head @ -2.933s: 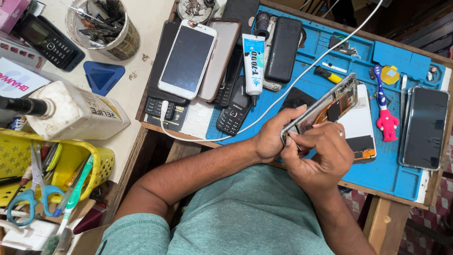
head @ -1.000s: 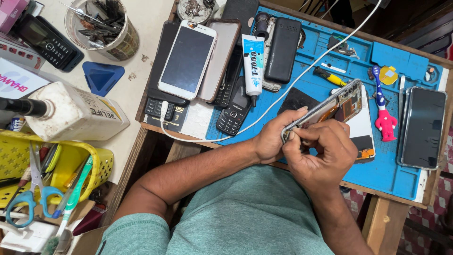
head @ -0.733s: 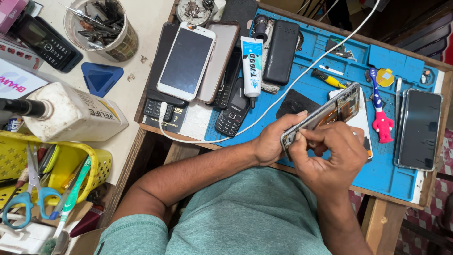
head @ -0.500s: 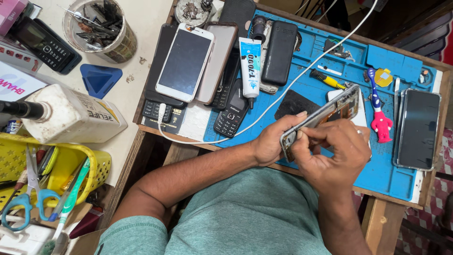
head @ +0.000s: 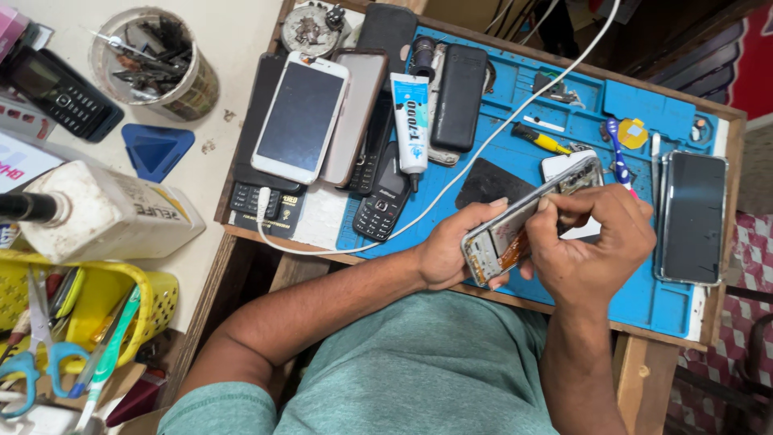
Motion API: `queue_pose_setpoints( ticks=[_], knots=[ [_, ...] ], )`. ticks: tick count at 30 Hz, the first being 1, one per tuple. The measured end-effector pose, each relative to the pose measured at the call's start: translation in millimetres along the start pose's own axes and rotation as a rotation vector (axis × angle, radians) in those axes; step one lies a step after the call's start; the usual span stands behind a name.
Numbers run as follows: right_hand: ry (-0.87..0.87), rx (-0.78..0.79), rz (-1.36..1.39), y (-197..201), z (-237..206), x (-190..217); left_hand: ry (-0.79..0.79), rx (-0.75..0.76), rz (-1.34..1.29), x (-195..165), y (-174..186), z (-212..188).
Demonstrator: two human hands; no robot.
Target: The person opens a plastic container and removes a smartphone back cover. They then pick up a disassembled smartphone and repeatedly peel off adhesive strips from the phone's frame using their fingers. The person handles the phone and its components on a cluttered workbench.
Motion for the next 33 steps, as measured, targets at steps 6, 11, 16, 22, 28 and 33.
queue_pose_setpoints(
  ticks=[6,11,16,22,28,33],
  knots=[
    [0.001,-0.037,-0.002,4.4,7.6,-2.9,0.019,0.043,0.064,0.0,1.6,-2.8],
    [0.124,-0.029,-0.047,2.3,-2.9,13.9,0.062,-0.036,-0.072,6.8,6.9,-3.4],
    [-0.014,-0.061,-0.049,12.6,8.5,-1.1,0.093,0.053,0.025,3.6,1.3,-6.3],
    [-0.025,-0.121,-0.059,18.0,20.2,-20.8,0.085,0.127,-0.056,-6.8,-13.1,-7.8],
    [-0.115,-0.189,0.019,25.8,21.2,-41.7,0.090,0.143,-0.067,-8.1,-19.1,-8.1],
    [-0.181,-0.238,0.274,34.0,13.4,-56.2,0.073,0.236,-0.168,-13.5,-25.2,-7.3]
  ],
)
Point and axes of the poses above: each hand's wrist, its own z-axis towards the middle knuckle, its own y-axis out of the back of the hand, x = y × z, the point moved 3 cm from there along z, towards the middle knuckle, and after that the axes turned 1 degree about -z, right-handed, at the moved point
